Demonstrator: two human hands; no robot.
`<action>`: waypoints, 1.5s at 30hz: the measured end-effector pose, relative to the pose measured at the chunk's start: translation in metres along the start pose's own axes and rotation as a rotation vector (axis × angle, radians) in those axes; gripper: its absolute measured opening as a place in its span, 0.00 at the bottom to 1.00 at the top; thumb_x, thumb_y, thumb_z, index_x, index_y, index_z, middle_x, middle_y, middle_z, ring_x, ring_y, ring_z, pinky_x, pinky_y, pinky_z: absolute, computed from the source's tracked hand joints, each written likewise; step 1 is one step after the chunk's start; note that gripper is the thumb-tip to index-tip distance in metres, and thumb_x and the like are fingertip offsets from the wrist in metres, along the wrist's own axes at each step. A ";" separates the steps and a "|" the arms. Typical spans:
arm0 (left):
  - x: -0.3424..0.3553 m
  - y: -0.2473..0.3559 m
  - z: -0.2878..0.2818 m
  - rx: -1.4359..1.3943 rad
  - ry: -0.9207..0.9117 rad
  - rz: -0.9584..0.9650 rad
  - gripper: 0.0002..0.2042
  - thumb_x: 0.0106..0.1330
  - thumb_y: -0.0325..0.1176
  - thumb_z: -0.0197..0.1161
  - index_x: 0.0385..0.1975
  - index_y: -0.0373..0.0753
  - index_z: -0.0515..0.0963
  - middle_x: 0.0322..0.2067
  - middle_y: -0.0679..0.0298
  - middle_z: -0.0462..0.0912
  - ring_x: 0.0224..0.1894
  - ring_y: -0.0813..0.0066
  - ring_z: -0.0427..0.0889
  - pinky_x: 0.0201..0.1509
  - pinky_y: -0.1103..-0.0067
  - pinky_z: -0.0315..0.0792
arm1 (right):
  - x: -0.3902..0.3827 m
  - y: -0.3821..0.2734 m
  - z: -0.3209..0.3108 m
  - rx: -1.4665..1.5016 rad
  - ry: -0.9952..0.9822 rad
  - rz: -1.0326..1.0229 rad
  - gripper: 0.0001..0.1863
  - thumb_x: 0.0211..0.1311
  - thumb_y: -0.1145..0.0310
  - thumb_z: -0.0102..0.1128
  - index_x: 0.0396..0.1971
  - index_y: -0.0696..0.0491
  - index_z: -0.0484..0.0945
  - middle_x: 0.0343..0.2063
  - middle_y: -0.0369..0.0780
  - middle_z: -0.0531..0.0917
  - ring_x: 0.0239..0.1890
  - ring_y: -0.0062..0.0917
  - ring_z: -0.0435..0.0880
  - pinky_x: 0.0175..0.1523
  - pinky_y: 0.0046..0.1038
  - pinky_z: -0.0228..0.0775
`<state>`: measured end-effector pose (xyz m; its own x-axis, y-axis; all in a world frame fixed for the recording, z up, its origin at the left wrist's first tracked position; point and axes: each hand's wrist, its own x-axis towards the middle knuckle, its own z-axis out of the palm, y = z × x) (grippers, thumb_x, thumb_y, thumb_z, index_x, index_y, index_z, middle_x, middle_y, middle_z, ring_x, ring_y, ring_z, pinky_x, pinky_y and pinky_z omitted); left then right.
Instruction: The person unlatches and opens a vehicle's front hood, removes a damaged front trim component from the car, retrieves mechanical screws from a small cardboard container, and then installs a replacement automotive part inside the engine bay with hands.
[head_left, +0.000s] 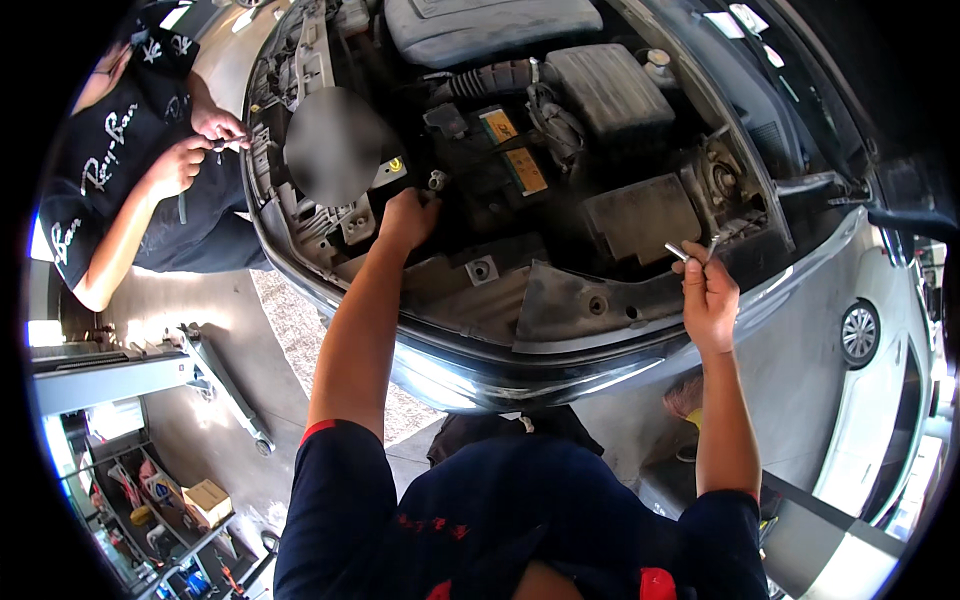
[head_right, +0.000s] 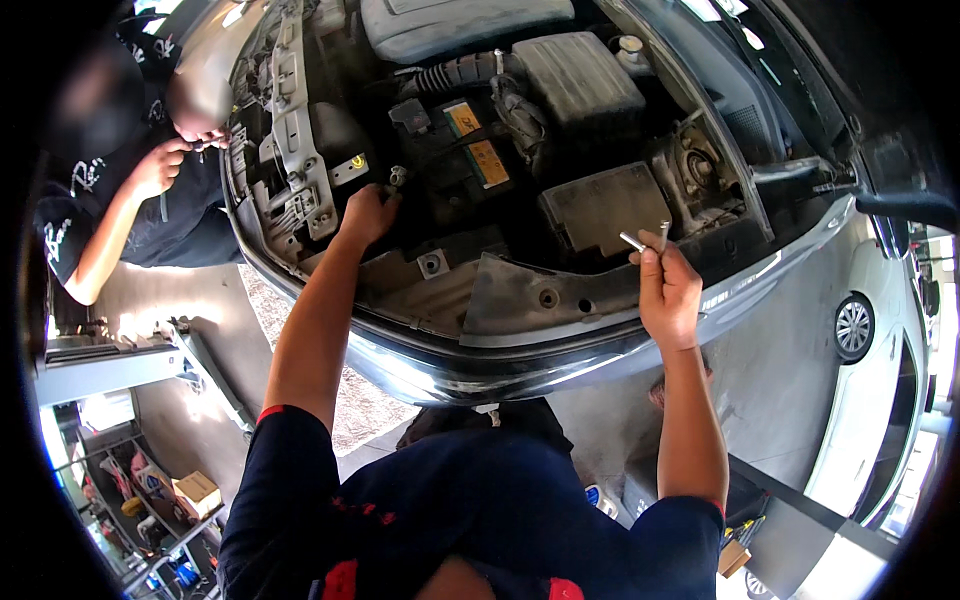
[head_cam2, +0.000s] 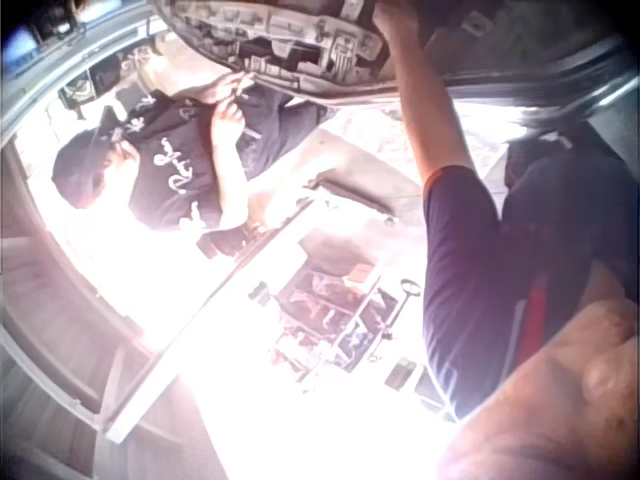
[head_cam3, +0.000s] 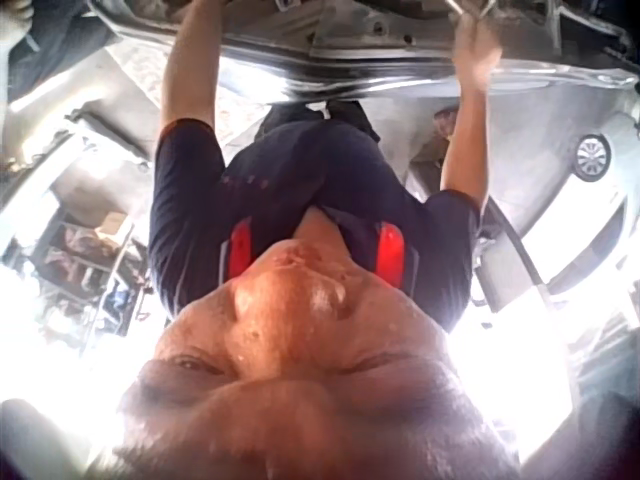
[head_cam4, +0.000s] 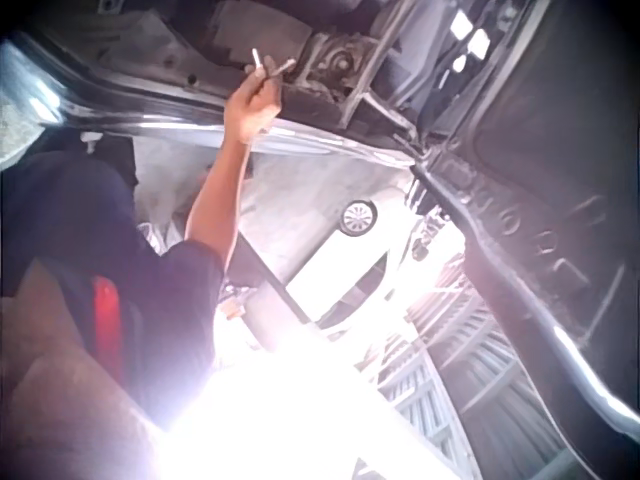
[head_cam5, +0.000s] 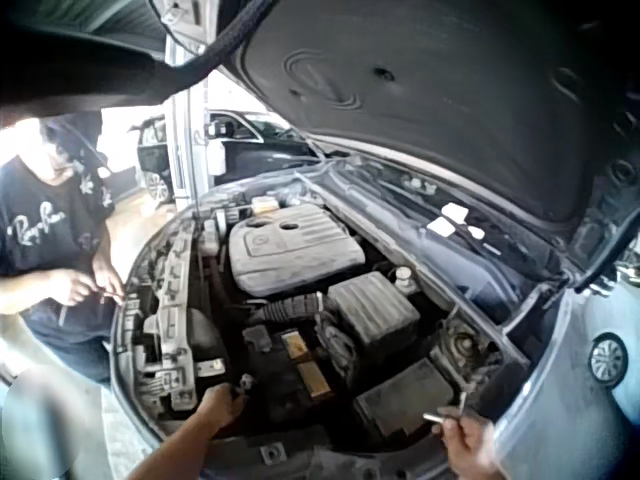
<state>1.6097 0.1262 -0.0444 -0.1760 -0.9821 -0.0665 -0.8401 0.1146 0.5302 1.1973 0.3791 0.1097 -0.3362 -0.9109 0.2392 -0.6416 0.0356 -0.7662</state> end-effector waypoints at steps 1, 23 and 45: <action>0.001 -0.001 0.000 0.010 0.020 0.003 0.22 0.66 0.48 0.67 0.42 0.30 0.80 0.42 0.40 0.86 0.50 0.40 0.84 0.55 0.56 0.78 | -0.003 0.002 0.002 -0.057 0.009 -0.104 0.13 0.78 0.69 0.56 0.53 0.59 0.82 0.37 0.41 0.89 0.35 0.21 0.86 0.42 0.25 0.78; 0.000 0.006 0.004 0.009 0.034 0.034 0.20 0.67 0.44 0.67 0.44 0.31 0.79 0.42 0.40 0.86 0.50 0.40 0.84 0.55 0.57 0.78 | -0.001 -0.012 0.009 -0.304 0.066 -0.384 0.10 0.75 0.71 0.57 0.48 0.60 0.81 0.35 0.48 0.87 0.37 0.45 0.87 0.42 0.38 0.79; 0.003 0.005 0.004 0.010 -0.001 0.038 0.21 0.69 0.45 0.66 0.47 0.29 0.78 0.43 0.39 0.85 0.51 0.39 0.83 0.57 0.57 0.77 | 0.000 -0.012 0.010 -0.308 0.070 -0.357 0.08 0.73 0.71 0.57 0.46 0.56 0.82 0.37 0.47 0.86 0.37 0.48 0.85 0.40 0.40 0.79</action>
<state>1.6032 0.1245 -0.0451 -0.2084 -0.9769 -0.0470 -0.8378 0.1535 0.5240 1.2117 0.3740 0.1126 -0.0969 -0.8589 0.5029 -0.8966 -0.1441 -0.4188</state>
